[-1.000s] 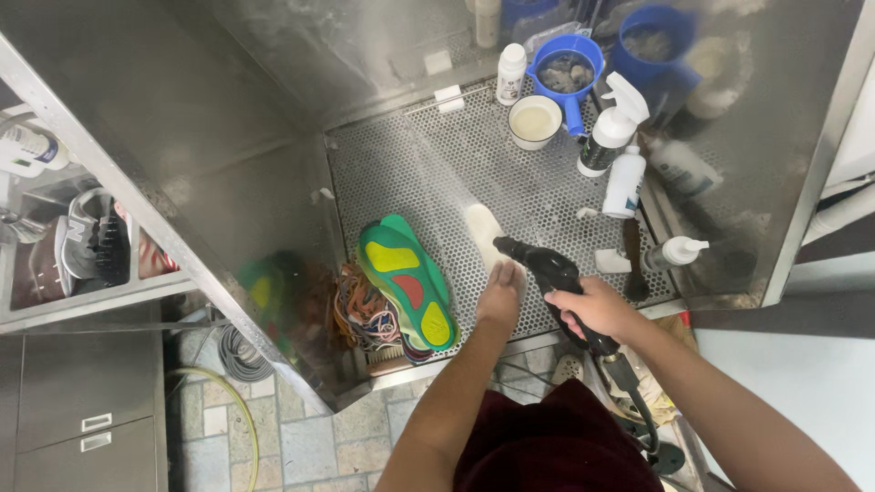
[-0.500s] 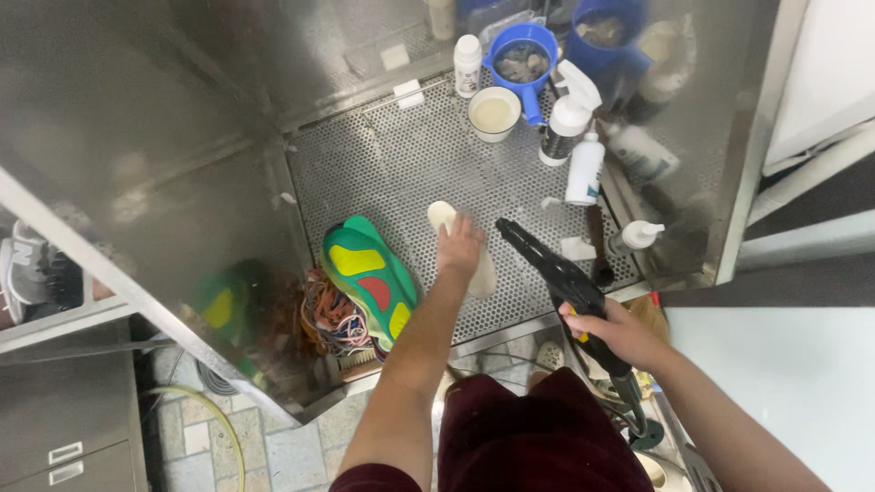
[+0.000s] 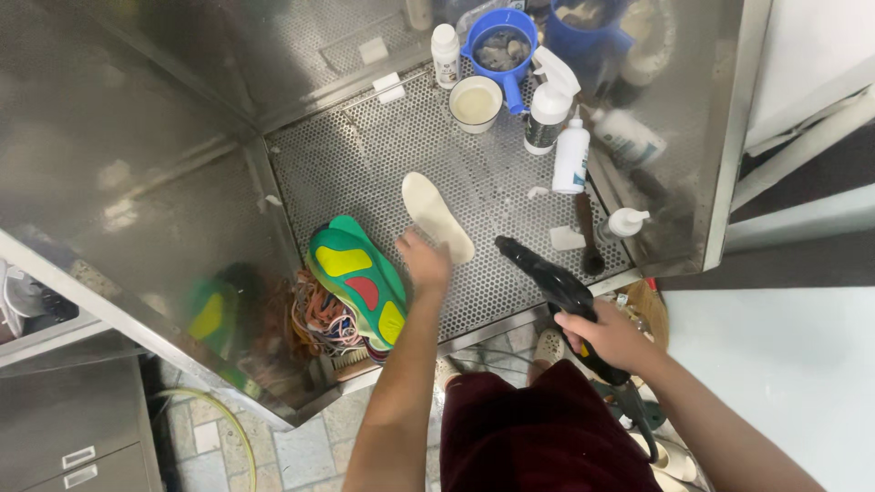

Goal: The person removes shoes and insoles from a washing machine, places them on a metal grate, and uses a high-pressure spray gun to clean the insoles and shoe soles. The person handles the items one at a time, turning them over to spray different sides.

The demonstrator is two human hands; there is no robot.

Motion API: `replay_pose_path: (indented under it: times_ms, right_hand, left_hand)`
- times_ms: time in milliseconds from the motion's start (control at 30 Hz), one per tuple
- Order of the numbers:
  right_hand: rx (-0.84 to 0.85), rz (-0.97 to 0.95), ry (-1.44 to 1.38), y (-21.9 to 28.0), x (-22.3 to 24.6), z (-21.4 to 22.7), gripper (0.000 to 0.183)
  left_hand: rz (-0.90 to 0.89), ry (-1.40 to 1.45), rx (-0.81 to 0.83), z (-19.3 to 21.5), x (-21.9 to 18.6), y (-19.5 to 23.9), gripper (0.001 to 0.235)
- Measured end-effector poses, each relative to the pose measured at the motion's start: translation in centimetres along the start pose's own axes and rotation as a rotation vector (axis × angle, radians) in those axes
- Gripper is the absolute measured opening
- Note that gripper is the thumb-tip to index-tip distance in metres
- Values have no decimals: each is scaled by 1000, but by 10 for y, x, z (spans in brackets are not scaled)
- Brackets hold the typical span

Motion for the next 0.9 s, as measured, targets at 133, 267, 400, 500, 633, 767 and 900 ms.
replay_pose_path:
  times_ms: [133,267,400,500,633,767,900]
  right_hand:
    - [26,52,-79,-7,26,-15,40]
    - [50,27,-113,-12,36,-26,43]
    - [75,-27,-67,-24,43,-40,45]
    - [95,-37,-76,-29,46,-52,46]
    - [101,-27,-46,-49,62,-68,46]
    - [88,60,-26,-72,89,-79,43]
    - [105,-18,-113,-91,87,-82,39]
  left_hand:
    - [-540,-359,106,-38,-39,52,54]
    - [-536,-476,222,-68,-30,80,70]
    - [-531,-430,344,-65,-33,78,73]
    - [-591,-465,449,-58,-38,90,78]
    - [-524,-452,514,-48,-41,93,81]
    - [-513,-515,585,-48,-43,91,80]
    - [-464,-531,695,-50,-40,90,81]
Point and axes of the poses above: each hand's wrist, its own y-axis away from the middle knuckle, its own z-axis out of the back of the hand, x = y × z, the point moved 10 cm from there along -y, towards the middle knuckle, and after that the axes turned 12 degrees about -y, right-handed, at the moved point
